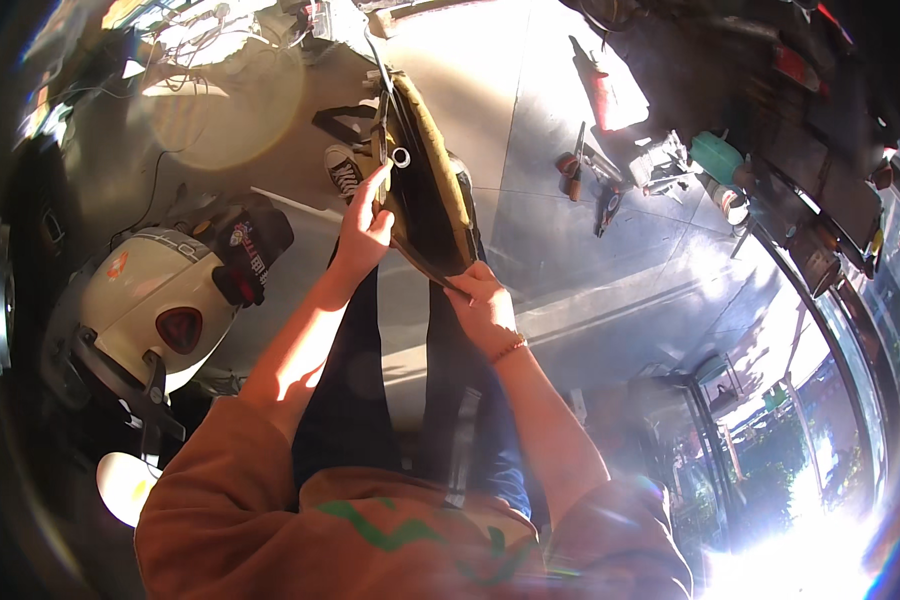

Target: The person works on a scooter in a cluttered workshop, handling wires and small components. They use tools like a screwdriver and pliers to manipulate parts, then walk around the room to gather additional items and return to the scooter.

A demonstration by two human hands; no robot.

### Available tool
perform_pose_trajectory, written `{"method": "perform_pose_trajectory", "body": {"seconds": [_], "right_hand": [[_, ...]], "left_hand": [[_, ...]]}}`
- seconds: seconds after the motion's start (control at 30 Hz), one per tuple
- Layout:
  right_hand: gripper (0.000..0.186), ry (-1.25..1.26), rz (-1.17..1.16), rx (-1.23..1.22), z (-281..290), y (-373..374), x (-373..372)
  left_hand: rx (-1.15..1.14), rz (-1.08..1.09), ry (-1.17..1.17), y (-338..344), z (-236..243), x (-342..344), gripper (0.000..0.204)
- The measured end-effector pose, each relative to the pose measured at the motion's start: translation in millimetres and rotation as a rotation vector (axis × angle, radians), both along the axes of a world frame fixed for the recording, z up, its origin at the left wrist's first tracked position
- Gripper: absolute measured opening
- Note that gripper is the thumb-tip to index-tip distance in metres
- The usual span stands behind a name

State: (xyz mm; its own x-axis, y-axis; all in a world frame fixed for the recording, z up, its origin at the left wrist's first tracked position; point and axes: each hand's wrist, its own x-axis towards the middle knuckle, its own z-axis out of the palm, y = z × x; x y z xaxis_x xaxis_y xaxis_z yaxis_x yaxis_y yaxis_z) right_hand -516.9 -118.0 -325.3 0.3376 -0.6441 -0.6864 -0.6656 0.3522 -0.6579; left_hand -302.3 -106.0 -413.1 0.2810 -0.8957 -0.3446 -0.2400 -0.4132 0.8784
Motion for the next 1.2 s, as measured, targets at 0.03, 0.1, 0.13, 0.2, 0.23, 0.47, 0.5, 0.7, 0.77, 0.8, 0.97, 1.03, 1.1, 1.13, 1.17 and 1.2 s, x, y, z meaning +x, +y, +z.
{"method": "perform_pose_trajectory", "body": {"seconds": [0.03, 0.1, 0.13, 0.2, 0.23, 0.47, 0.5, 0.7, 0.77, 0.8, 0.97, 1.03, 1.1, 1.13, 1.17, 1.2], "right_hand": [[0.017, 0.002, -0.049, 0.0, 2.3, 1.6, -11.0], [0.016, 0.017, -0.098, -0.008, 2.4, 6.1, -28.2], [0.015, 0.026, -0.108, -0.03, 0.8, 8.0, -34.8], [0.015, 0.063, -0.158, -0.064, -7.2, 9.7, -49.0], [0.014, 0.09, -0.196, -0.072, -12.4, 8.9, -56.3], [0.012, 0.094, -0.403, -0.172, -85.6, -5.1, -99.9], [0.012, 0.089, -0.426, -0.163, -98.0, -11.7, -103.0], [0.022, 0.191, -0.433, 0.026, -202.9, -34.4, -121.5], [0.023, 0.2, -0.402, 0.086, -222.7, -46.5, -128.7], [0.023, 0.197, -0.369, 0.097, -223.7, -54.5, -131.2], [0.017, 0.213, -0.294, -0.107, -192.3, -79.8, -137.3], [0.014, 0.138, -0.317, -0.241, -179.5, -87.1, -145.6], [0.013, 0.083, -0.382, -0.222, -158.0, -96.7, -149.5], [0.013, 0.055, -0.404, -0.242, -147.8, -99.1, -150.1], [0.014, 0.023, -0.416, -0.244, -135.6, -98.6, -149.0], [0.014, 0.011, -0.429, -0.284, -123.2, -98.9, -143.7]], "left_hand": [[-0.093, -0.034, 0.048, -3.0, 2.7, -11.6, 0.066], [0.089, -0.123, 0.059, -22.8, 15.3, -27.2, 0.068], [0.064, -0.167, 0.077, -26.5, 13.0, -33.3, 0.069], [-0.021, -0.274, -0.006, -39.6, 7.3, -47.9, 0.068], [-0.065, -0.321, -0.048, -45.5, 6.0, -55.3, 0.068], [-0.013, -0.468, -0.088, -111.1, -30.6, -114.8, 0.062], [0.036, -0.484, -0.106, -121.1, -42.3, -117.7, 0.059], [0.298, -0.593, -0.261, -150.1, -121.5, -137.1, 0.056], [0.21, -0.616, -0.542, -150.0, -139.1, -143.3, 0.053], [0.175, -0.611, -0.515, -152.9, -137.1, -141.3, 0.05], [0.185, -0.606, -0.161, -173.5, -121.4, -133.2, 0.059], [0.251, -0.48, 0.108, -191.4, -110.8, -140.9, 0.061], [0.09, -0.544, 0.111, -205.1, -110.2, -149.0, 0.062], [0.212, -0.532, 0.191, -215.2, -100.9, -155.8, 0.064], [0.178, -0.565, 0.173, -223.8, -83.3, -161.6, 0.065], [0.151, -0.559, 0.235, -224.4, -80.5, -160.5, 0.065]]}}
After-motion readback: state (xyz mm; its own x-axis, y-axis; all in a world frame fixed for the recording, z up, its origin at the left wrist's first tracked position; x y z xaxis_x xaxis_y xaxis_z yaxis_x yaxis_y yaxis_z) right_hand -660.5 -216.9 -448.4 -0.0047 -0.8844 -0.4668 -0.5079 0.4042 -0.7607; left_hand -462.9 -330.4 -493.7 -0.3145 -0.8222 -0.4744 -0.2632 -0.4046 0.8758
